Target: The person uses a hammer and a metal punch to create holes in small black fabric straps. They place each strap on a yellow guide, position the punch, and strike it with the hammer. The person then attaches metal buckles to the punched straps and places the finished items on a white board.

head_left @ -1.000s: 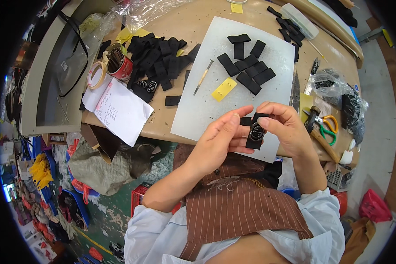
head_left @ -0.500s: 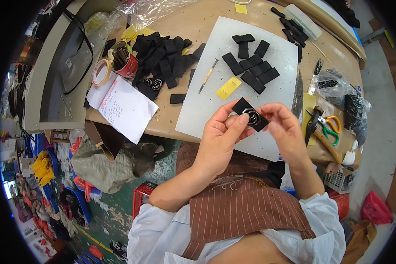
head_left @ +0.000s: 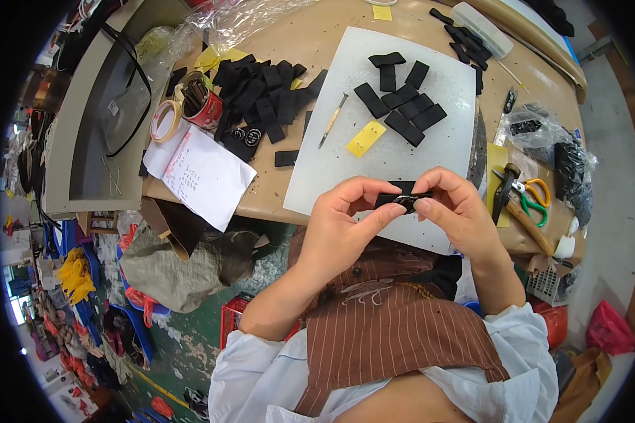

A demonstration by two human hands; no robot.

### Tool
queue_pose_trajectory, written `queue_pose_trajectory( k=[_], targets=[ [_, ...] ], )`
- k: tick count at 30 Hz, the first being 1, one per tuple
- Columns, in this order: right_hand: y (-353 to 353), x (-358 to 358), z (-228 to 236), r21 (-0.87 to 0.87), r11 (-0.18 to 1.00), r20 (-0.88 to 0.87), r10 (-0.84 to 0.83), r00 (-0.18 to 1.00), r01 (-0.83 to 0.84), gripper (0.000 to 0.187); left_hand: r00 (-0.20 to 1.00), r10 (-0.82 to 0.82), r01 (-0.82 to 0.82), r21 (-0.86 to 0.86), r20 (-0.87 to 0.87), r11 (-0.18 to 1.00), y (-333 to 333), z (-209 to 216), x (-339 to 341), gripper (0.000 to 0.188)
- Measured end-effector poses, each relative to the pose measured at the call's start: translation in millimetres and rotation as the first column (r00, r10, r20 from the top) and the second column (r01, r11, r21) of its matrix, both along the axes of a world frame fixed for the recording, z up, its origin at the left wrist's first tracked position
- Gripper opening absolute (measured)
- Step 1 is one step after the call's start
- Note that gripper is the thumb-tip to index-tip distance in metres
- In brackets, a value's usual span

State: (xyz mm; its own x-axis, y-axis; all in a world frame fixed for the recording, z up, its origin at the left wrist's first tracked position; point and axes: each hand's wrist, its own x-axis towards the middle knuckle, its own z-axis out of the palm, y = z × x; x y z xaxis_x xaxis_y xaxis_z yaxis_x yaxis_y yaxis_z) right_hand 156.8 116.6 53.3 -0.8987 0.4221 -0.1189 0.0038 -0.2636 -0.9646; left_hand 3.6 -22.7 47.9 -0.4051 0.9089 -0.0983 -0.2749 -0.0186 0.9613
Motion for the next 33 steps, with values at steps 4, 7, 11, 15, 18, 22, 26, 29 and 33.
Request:
queue_pose_trajectory(
  k=[4, 7, 11, 15, 18, 22, 26, 29, 33],
  targets=[
    [-13.5, 4.5, 4.9, 0.101, 0.985, 0.018, -0.141, 0.99, 0.139, 0.021, 0.978, 0.135, -0.12, 0.097, -0.162, 0.988, -1.0, -5.4, 13.8, 0.026],
    [-27.4, 1.6, 5.7, 0.196, 0.929, -0.116, -0.296, 0.948, 0.315, 0.02, 0.963, 0.195, -0.185, 0.072, -0.185, 0.98, -1.2, 0.5, 20.3, 0.026],
    [-29.0, -0.4, 1.8, 0.314, 0.877, -0.201, -0.313, 0.928, 0.364, 0.018, 0.845, 0.238, -0.168, 0.183, -0.479, 0.969, -0.9, -7.0, 17.3, 0.024],
    [-19.0, 7.0, 5.5, 0.575, 0.777, -0.173, -0.19, 0.966, 0.256, 0.021, 0.896, 0.17, -0.14, 0.103, -0.41, 0.985, -0.1, 2.3, 16.1, 0.019],
    [-14.0, 12.1, 9.8, 0.628, 0.75, -0.17, -0.126, 0.977, 0.206, 0.024, 0.879, 0.01, 0.052, 0.118, -0.476, 0.992, -1.3, 9.5, 3.0, 0.016],
    [-8.3, -0.5, 25.2, 0.662, 0.723, -0.149, -0.127, 0.981, 0.194, 0.027, 0.641, 0.029, 0.112, 0.131, -0.767, 0.985, -8.3, 19.8, -3.9, 0.014],
    [-6.7, -0.6, 25.7, 0.745, 0.645, -0.238, 0.02, 0.971, 0.17, 0.025, 0.608, 0.191, 0.049, 0.276, -0.771, 0.96, -9.1, 0.4, 1.3, 0.023],
    [-10.8, -0.3, 18.3, 0.747, 0.623, -0.351, 0.07, 0.934, 0.234, 0.023, 0.671, 0.189, 0.052, 0.3, -0.717, 0.953, -10.7, -0.3, 1.0, 0.024],
    [-8.1, 3.6, 12.2, 0.752, 0.624, -0.356, 0.115, 0.928, 0.211, 0.019, 0.875, 0.035, 0.04, 0.145, -0.483, 0.989, -9.8, 5.4, -1.4, 0.025]
  ],
)
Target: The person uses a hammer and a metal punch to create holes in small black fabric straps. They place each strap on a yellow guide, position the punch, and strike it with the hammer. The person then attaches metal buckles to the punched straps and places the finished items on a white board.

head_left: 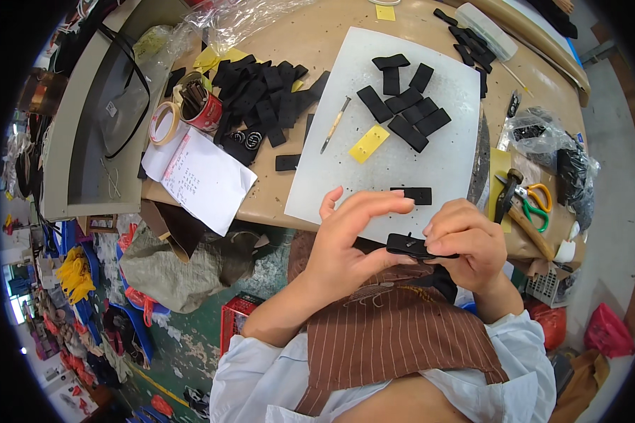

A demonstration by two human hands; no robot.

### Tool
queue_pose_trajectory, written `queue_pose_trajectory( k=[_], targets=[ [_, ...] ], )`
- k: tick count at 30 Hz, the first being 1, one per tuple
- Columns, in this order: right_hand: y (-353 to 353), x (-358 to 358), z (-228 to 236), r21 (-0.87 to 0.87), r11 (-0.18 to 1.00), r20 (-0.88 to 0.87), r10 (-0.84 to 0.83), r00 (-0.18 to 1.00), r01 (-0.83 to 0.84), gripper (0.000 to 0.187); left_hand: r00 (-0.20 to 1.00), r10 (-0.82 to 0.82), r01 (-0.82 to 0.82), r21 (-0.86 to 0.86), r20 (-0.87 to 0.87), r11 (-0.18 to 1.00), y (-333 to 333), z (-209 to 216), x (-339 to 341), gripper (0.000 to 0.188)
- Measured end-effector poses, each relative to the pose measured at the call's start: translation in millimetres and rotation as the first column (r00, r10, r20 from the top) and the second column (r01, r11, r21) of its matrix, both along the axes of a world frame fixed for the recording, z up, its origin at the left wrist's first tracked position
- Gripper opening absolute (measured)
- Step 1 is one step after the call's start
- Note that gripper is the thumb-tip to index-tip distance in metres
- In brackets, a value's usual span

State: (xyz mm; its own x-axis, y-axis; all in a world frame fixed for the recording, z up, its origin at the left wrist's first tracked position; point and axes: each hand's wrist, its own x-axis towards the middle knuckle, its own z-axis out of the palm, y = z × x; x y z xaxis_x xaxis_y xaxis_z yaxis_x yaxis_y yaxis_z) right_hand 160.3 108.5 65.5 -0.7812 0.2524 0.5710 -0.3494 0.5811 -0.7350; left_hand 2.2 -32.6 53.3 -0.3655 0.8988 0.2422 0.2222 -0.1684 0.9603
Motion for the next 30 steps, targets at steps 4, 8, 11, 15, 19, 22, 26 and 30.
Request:
queue_pose_trajectory(
  k=[4, 8, 11, 15, 19, 22, 26, 30],
  targets=[
    [-7.5, 2.2, -4.5, -0.122, 0.992, 0.031, -0.032, 0.999, 0.036, 0.017, 0.907, -0.1, 0.084, 0.057, 0.408, 0.995, 2.2, -13.6, 7.4, 0.021],
    [-24.0, -1.4, -25.3, -0.708, 0.702, 0.072, -0.037, 0.997, 0.078, 0.02, 0.982, 0.08, -0.095, 0.084, 0.17, 0.992, 6.2, -14.1, 16.9, 0.015],
    [-15.4, -5.6, -38.8, -0.761, 0.617, 0.246, -0.011, 0.969, 0.2, 0.031, 0.985, 0.149, -0.14, -0.102, 0.086, 0.985, 8.8, -25.3, 6.4, 0.014],
    [29.7, -15.9, -26.7, -0.106, 0.922, 0.392, -0.306, 0.867, 0.373, 0.039, 0.866, 0.341, -0.315, -0.131, 0.366, 0.94, 16.9, -30.5, -48.8, 0.016],
    [72.4, -10.2, -32.7, 0.157, 0.883, 0.404, -0.466, 0.787, 0.443, 0.038, 0.831, 0.548, -0.552, -0.275, -0.102, 0.787, 15.4, -39.1, -132.6, 0.028],
    [91.6, -13.6, -39.7, 0.246, 0.853, 0.387, -0.521, 0.761, 0.46, 0.039, -0.001, 0.496, -0.755, 0.325, -0.869, 0.569, 21.8, -42.4, -129.1, 0.037],
    [108.0, -23.5, -51.4, 0.398, 0.832, 0.335, -0.523, 0.783, 0.386, 0.039, 0.686, 0.189, -0.175, 0.093, -0.703, 0.98, 35.9, -38.4, -36.3, 0.043],
    [114.7, -23.6, -53.1, 0.483, 0.824, 0.348, -0.49, 0.799, 0.295, 0.034, 0.719, -0.009, 0.059, 0.049, -0.695, 0.997, 36.8, -60.0, -0.7, 0.029]
  ],
)
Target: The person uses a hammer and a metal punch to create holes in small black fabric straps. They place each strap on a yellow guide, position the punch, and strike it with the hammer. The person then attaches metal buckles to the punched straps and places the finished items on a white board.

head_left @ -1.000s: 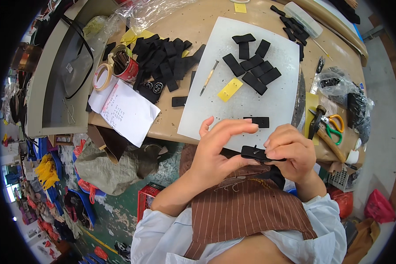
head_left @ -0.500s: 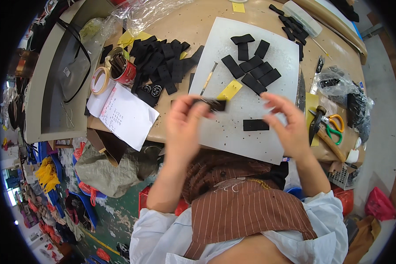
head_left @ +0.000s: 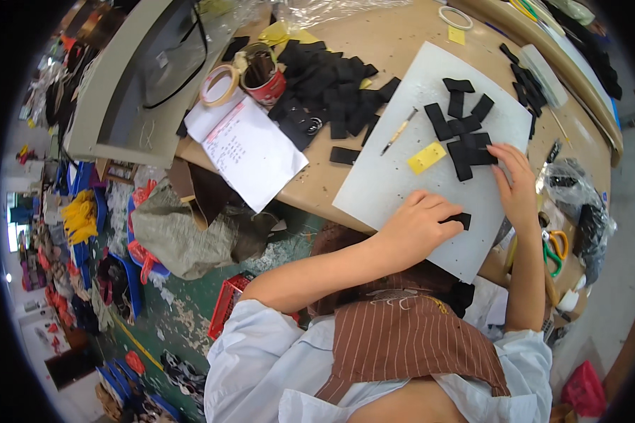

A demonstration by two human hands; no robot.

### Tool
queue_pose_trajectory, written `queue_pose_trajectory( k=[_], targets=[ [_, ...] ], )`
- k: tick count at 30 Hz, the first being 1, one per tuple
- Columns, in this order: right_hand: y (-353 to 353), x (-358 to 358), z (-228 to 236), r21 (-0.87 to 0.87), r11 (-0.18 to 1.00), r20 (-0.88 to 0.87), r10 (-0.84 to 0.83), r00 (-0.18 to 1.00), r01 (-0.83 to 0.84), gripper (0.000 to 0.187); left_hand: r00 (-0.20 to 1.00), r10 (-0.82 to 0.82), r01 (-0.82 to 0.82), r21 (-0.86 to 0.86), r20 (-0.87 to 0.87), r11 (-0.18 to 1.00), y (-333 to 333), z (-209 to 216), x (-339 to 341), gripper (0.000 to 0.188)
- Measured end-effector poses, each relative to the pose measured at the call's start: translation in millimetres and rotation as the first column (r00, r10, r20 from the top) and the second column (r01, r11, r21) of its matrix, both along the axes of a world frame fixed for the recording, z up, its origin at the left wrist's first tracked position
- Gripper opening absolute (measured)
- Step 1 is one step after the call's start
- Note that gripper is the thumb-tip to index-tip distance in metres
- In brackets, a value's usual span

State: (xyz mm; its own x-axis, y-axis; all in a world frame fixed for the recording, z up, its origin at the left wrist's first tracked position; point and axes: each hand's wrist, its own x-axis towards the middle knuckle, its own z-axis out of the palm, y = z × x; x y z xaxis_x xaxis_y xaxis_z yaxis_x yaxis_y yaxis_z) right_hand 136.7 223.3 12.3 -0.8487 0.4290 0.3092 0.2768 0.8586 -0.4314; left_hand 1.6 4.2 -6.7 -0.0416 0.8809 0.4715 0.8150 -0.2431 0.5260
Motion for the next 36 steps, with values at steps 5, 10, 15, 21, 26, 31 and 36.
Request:
queue_pose_trajectory(
  k=[5, 10, 15, 21, 26, 31, 36],
  targets=[
    [-22.6, 20.6, 7.2, -0.08, 0.994, -0.051, -0.084, 0.995, 0.079, 0.027, 0.986, 0.164, -0.163, -0.021, 0.044, 0.986, -11.4, 1.7, -35.4, 0.019],
    [-50.7, 38.0, 2.0, -0.185, 0.969, -0.121, -0.189, 0.974, 0.165, 0.027, 0.829, 0.559, -0.557, 0.068, -0.002, 0.828, -17.0, 9.0, -90.3, 0.018],
    [-68.9, 39.9, -2.3, -0.225, 0.939, -0.17, -0.299, 0.939, 0.258, 0.025, 0.846, 0.514, -0.489, 0.181, -0.139, 0.853, 14.0, 27.4, -90.2, 0.02],
    [-71.3, 43.6, 2.3, -0.248, 0.923, -0.198, -0.345, 0.917, 0.294, 0.025, 0.888, -0.162, 0.177, -0.005, -0.43, 0.984, 77.7, 20.7, -63.3, 0.018],
    [-67.4, 56.3, 6.3, -0.29, 0.908, -0.235, -0.375, 0.897, 0.303, 0.025, 0.925, -0.176, 0.186, -0.004, -0.335, 0.983, 90.8, 23.9, -72.0, 0.017],
    [-63.3, 61.8, 3.5, -0.432, 0.872, -0.277, -0.373, 0.885, 0.232, 0.027, 0.978, 0.085, -0.081, 0.028, -0.192, 0.996, 18.7, 28.9, -7.6, 0.025],
    [-70.3, 46.2, 11.5, -0.424, 0.905, -0.223, -0.143, 0.964, 0.036, 0.033, 0.996, 0.068, -0.064, -0.064, 0.058, 0.996, -18.6, 17.1, -0.8, 0.054]
  ],
)
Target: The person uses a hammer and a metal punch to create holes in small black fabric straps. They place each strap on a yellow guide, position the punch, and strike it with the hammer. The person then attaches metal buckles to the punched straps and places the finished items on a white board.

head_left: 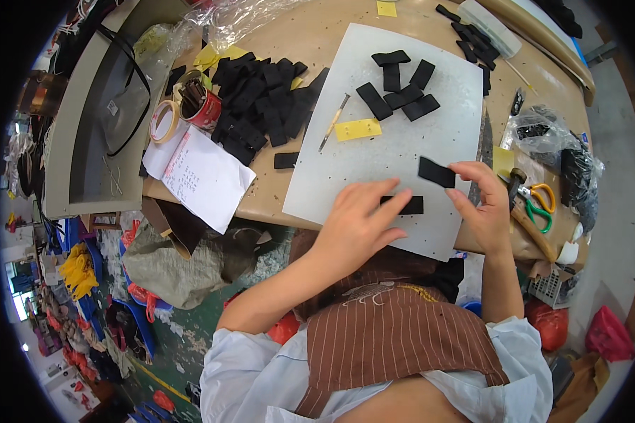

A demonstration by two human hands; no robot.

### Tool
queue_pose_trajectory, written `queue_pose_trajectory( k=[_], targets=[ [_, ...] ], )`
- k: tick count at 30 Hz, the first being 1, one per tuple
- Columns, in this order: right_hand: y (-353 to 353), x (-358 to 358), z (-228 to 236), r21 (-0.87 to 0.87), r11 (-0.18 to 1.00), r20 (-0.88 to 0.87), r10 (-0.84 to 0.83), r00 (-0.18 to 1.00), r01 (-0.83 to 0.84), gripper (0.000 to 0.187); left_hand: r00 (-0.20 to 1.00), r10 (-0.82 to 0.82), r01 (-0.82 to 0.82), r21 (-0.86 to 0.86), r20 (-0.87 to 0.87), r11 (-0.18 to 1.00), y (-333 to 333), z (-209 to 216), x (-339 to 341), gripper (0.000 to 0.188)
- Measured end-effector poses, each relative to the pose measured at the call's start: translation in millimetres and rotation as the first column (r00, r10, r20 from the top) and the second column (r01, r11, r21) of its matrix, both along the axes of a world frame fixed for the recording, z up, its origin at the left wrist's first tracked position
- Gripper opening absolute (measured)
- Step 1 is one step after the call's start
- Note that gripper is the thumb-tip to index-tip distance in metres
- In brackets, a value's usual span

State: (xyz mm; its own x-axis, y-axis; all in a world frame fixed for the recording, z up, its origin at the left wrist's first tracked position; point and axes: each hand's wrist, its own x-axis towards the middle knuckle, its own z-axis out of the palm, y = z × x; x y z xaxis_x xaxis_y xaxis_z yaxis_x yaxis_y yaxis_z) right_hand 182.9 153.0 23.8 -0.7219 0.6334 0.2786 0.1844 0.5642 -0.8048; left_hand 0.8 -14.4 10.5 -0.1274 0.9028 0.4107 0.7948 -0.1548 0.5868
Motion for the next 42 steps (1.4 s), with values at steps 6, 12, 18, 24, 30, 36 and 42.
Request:
queue_pose_trajectory(
  k=[6, 12, 18, 24, 30, 36, 42],
  targets=[
    [-10.5, -10.1, 6.6, 0.12, 0.967, 0.135, 0.21, 0.968, -0.227, 0.047, 0.974, 0.12, -0.111, -0.057, 0.194, 0.992, -14.9, 1.0, -18.2, 0.091],
    [-17.7, -13.5, 9.7, 0.195, 0.945, 0.181, 0.228, 0.957, -0.262, 0.052, 0.965, 0.093, -0.067, -0.115, 0.243, 0.991, -9.4, -5.1, -11.5, 0.093],
    [-19.6, -14.6, 0.8, 0.238, 0.932, 0.213, 0.226, 0.951, -0.274, 0.055, 0.972, 0.083, -0.068, -0.075, 0.221, 0.995, -6.6, -18.1, -11.0, 0.089],
    [-20.0, -15.4, -2.3, 0.272, 0.923, 0.224, 0.212, 0.951, -0.27, 0.055, 0.972, 0.105, -0.091, -0.076, 0.209, 0.993, -4.2, -15.2, -9.3, 0.084],
    [-21.5, -12.2, -7.3, 0.262, 0.938, 0.193, 0.177, 0.965, -0.225, 0.057, 0.976, 0.12, -0.102, -0.103, 0.183, 0.989, -2.8, -11.6, -7.5, 0.079],
    [-16.9, -3.0, -20.9, 0.362, 0.901, 0.184, 0.182, 0.966, -0.239, 0.044, 0.982, 0.104, -0.086, -0.118, 0.158, 0.989, -1.8, -7.6, -7.3, 0.056],
    [-4.3, -11.2, 0.9, 0.426, 0.833, 0.212, 0.286, 0.934, -0.352, 0.022, 0.994, 0.066, -0.06, -0.071, 0.088, 0.996, -6.5, -11.8, -8.0, 0.016]
  ],
)
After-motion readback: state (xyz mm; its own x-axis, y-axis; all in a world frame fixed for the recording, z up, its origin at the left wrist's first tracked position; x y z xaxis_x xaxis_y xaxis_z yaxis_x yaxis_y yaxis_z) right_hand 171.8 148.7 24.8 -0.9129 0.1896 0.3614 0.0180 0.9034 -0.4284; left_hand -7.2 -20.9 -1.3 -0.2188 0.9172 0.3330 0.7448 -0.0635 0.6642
